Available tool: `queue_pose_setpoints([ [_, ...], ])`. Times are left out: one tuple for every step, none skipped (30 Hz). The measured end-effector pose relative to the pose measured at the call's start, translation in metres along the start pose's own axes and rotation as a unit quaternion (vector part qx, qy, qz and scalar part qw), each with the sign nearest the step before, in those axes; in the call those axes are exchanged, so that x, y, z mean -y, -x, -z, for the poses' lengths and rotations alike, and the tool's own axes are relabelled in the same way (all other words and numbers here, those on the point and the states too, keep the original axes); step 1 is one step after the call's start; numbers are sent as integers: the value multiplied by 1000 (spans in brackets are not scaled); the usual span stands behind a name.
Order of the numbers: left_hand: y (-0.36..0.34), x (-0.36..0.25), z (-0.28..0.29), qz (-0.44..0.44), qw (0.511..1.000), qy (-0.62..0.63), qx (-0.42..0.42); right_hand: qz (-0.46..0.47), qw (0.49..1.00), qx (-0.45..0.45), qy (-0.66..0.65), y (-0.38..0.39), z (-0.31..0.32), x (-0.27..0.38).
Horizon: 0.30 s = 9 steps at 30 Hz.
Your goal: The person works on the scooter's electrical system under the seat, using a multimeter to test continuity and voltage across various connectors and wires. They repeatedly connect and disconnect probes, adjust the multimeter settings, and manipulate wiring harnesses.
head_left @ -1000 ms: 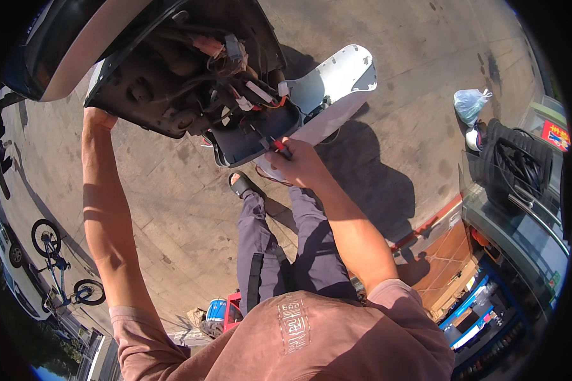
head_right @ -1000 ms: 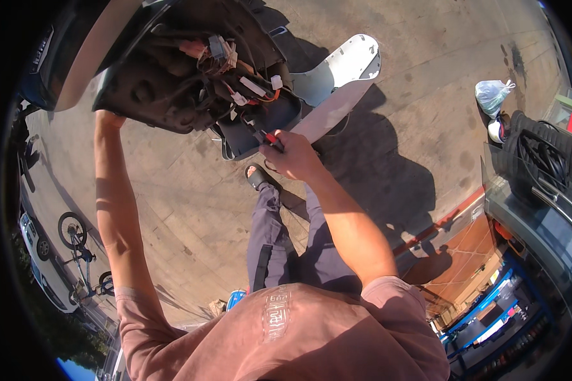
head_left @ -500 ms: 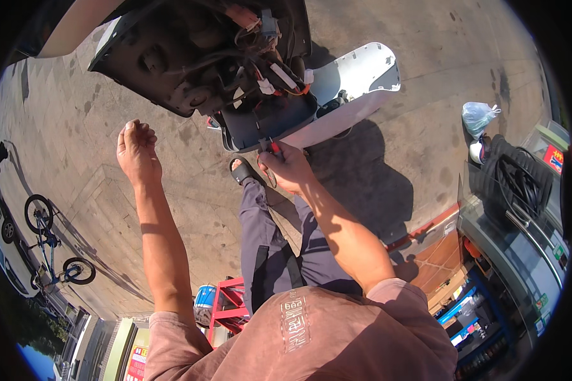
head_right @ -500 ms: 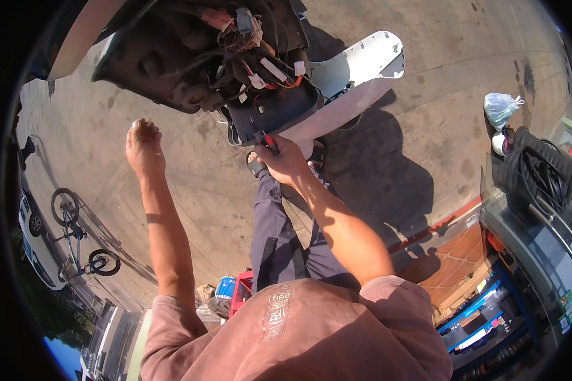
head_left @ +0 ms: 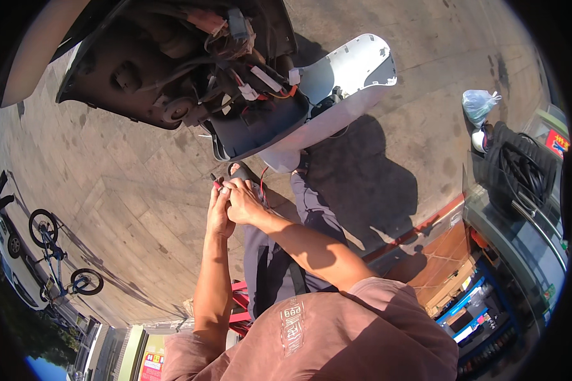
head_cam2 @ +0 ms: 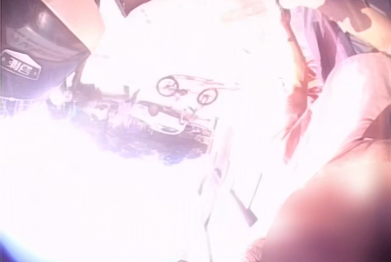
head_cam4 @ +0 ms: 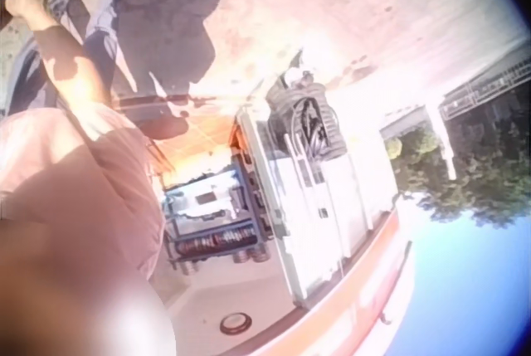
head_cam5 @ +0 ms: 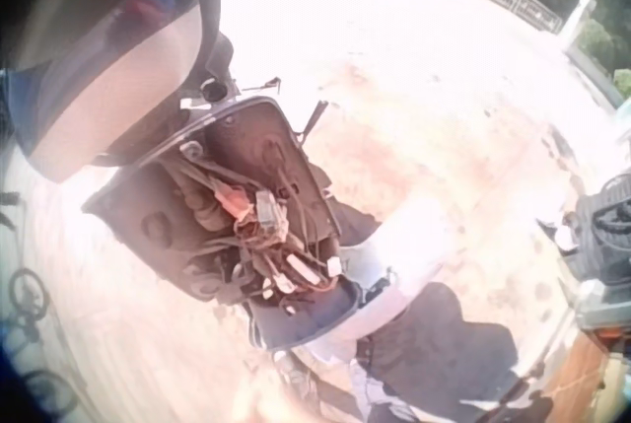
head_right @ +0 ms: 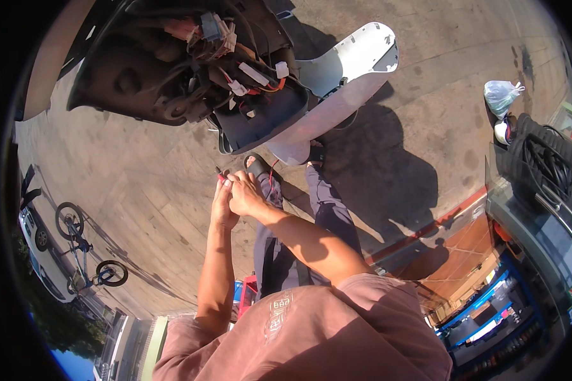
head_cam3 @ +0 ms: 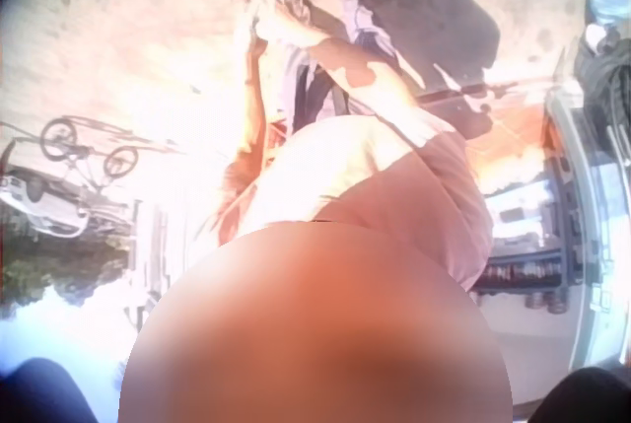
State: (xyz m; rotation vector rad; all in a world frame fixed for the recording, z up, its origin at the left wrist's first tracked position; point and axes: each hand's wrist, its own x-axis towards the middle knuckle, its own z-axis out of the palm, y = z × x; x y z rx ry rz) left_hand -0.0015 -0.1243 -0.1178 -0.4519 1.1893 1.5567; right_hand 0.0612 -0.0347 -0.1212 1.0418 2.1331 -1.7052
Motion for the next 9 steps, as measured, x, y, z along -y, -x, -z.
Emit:
queue_pose_setpoints([
  [-13, 0, 18, 33, 998, -11, -43, -30, 998, 31, 51, 0, -5, 2],
  [-22, 1, 38, 71, 989, 51, -121, -27, 996, 45, 78, -2, -9, 5],
  [-31, 0, 59, 74, 987, 51, -132, 25, 999, 39, 6, -7, -5, 4],
  [-37, 1, 82, 91, 980, 45, -172, 26, 997, 68, -30, -12, 2, 4],
  [-49, -3, 103, 101, 982, 26, -161, 48, 986, -26, -156, -8, 12, 4],
  [-61, -2, 123, 112, 983, 7, -148, 89, 966, -105, -220, -8, 26, 3],
  [-75, 5, 138, 77, 974, -85, -194, 54, 938, -145, -311, -9, 43, 1],
  [-96, 8, 153, 94, 950, -174, -240, 70, 890, -192, -408, -17, 65, -3],
  [-119, 12, 168, 96, 940, -217, -245, 62, 895, -196, -395, -29, 69, 3],
])
